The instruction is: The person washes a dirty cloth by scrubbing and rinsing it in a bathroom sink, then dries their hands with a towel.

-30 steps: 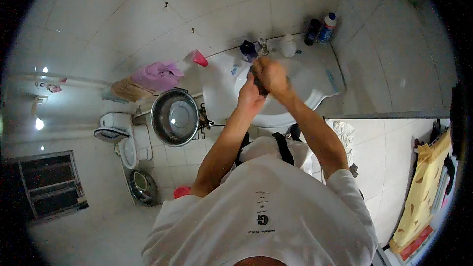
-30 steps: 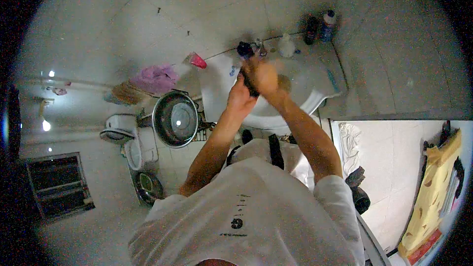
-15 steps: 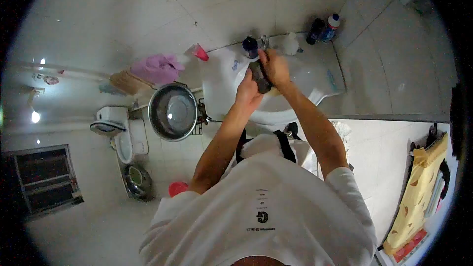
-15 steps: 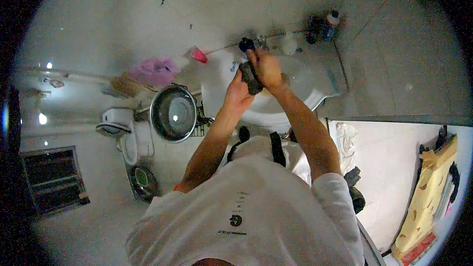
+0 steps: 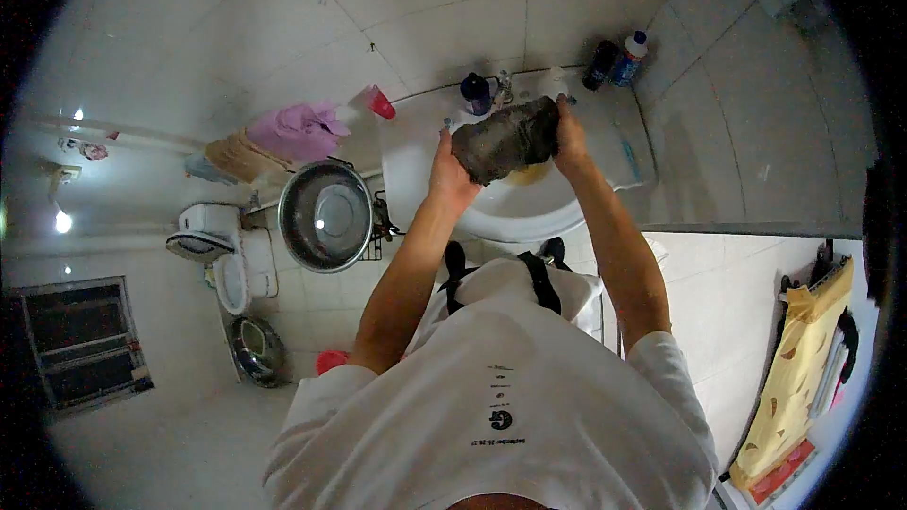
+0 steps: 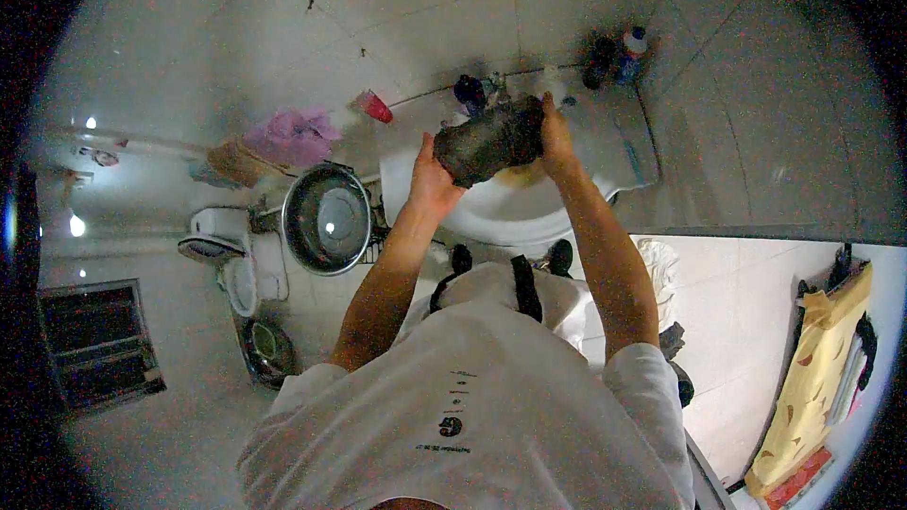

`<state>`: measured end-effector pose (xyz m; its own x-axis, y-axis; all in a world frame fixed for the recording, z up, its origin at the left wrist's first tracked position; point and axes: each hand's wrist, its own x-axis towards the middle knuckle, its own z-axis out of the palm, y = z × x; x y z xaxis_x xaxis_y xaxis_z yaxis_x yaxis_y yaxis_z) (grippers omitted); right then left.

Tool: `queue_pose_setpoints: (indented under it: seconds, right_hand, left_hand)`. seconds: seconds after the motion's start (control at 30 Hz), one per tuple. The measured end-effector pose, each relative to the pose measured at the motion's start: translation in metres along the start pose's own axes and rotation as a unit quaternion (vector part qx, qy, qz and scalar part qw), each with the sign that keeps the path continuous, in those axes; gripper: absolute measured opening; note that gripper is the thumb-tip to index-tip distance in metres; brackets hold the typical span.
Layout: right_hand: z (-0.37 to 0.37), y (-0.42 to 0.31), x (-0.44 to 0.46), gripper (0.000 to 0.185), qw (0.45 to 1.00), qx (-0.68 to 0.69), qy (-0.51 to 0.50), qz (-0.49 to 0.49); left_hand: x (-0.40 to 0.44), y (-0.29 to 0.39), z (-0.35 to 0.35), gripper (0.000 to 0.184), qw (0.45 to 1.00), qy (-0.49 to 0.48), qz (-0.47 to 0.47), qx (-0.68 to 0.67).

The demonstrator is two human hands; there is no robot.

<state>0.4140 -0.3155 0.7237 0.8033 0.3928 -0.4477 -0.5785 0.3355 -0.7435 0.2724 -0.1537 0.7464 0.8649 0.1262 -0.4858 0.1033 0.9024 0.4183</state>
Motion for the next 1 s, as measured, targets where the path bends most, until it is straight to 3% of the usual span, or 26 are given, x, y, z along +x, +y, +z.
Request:
queue_pose_setpoints:
  seconds: [0.1, 0.2, 0.3, 0.4, 0.5, 0.63, 0.73, 0.83, 0.9, 1.0]
  right_hand:
    - [-0.008, 0.01, 0.013, 0.046, 0.997, 0.036, -0.072, -0.012]
    - [0.004, 0.012, 0.011, 0.037, 0.998, -0.04, -0.043, 0.002]
    - [0.014, 0.022, 0.011, 0.039, 0.975, -0.142, -0.122, -0.124]
    - [0.019, 0.031, 0.013, 0.048, 0.972, -0.198, -0.091, -0.085]
    - [0.003, 0.038, 0.021, 0.06, 0.913, -0.407, -0.008, 0.017]
    - [-0.004, 0.055, 0.02, 0.061, 0.964, -0.262, -0.021, -0.027]
    - [0.004, 0.038, 0.005, 0.057, 0.973, -0.224, -0.034, -0.05]
    - [0.017, 0.021, -0.005, 0.052, 0.975, -0.216, -0.041, -0.045]
    - [0.022, 0.019, -0.003, 0.049, 0.977, -0.194, -0.065, -0.066]
    - [0.031, 0.01, -0.009, 0.047, 0.989, -0.143, -0.015, -0.024]
  left_hand:
    - [0.011, 0.001, -0.005, 0.043, 1.0, -0.008, -0.003, 0.01]
    - [0.024, -0.002, -0.01, 0.037, 0.999, -0.022, 0.003, 0.026]
    - [0.031, -0.008, -0.011, 0.037, 0.994, -0.068, 0.039, 0.077]
    - [0.037, -0.01, -0.016, 0.039, 0.991, -0.068, 0.039, 0.104]
    - [0.042, -0.011, -0.024, 0.038, 0.991, -0.054, 0.027, 0.115]
    - [0.033, -0.013, -0.023, 0.037, 0.979, -0.051, 0.086, 0.177]
    - [0.027, -0.013, -0.023, 0.037, 0.98, -0.039, 0.071, 0.183]
    - [0.037, -0.013, -0.037, 0.04, 0.983, -0.132, 0.002, 0.129]
    - [0.042, -0.017, -0.046, 0.044, 0.987, -0.103, -0.005, 0.123]
    - [0.042, -0.023, -0.046, 0.045, 0.988, -0.069, 0.026, 0.135]
